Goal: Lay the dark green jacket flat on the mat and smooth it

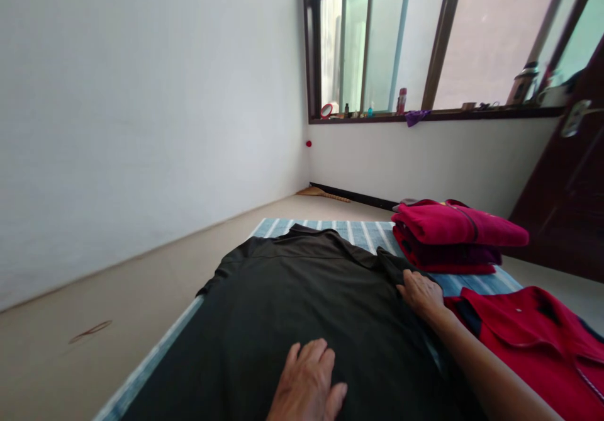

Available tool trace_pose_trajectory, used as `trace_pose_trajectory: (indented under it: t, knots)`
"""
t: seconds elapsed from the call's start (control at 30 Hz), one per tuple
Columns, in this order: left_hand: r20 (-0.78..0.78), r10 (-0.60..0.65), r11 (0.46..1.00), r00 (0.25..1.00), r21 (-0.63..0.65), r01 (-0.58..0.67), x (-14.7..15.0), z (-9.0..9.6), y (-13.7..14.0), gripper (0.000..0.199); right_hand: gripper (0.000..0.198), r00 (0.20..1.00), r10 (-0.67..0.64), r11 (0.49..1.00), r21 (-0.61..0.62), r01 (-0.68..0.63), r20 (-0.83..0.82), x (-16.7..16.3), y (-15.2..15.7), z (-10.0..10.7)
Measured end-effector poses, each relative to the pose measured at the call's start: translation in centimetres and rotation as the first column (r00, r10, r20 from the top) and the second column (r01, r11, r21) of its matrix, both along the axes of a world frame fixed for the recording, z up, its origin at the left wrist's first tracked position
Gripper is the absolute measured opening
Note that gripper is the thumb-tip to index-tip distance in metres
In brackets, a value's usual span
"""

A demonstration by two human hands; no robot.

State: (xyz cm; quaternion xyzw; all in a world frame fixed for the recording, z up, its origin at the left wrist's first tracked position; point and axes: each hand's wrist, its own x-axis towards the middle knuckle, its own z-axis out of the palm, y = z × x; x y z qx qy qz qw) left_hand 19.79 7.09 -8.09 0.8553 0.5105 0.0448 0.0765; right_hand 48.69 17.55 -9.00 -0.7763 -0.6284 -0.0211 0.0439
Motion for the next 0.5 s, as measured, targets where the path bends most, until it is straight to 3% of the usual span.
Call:
trace_pose_trajectory:
  t: [0.2, 0.33, 0.5]
  knots:
    - [0.019, -0.015, 0.994, 1.0, -0.111, 0.017, 5.5, 0.7, 7.7, 0.048, 0.026, 0.986, -0.16, 0.987, -0.016, 0.159, -0.042, 4.4, 2.3, 0.7]
    - [0.083, -0.035, 0.998, 0.996, -0.041, 0.038, 8.9, -0.5, 12.5, 0.049, 0.022, 0.971, -0.237, 0.971, -0.02, 0.237, -0.037, 7.8, 2.4, 1.9]
    - [0.141, -0.044, 0.995, 0.989, -0.084, 0.057, 12.2, -2.7, 15.7, 0.06, 0.024, 0.952, -0.307, 0.951, -0.029, 0.307, -0.003, 10.6, 2.6, 1.6]
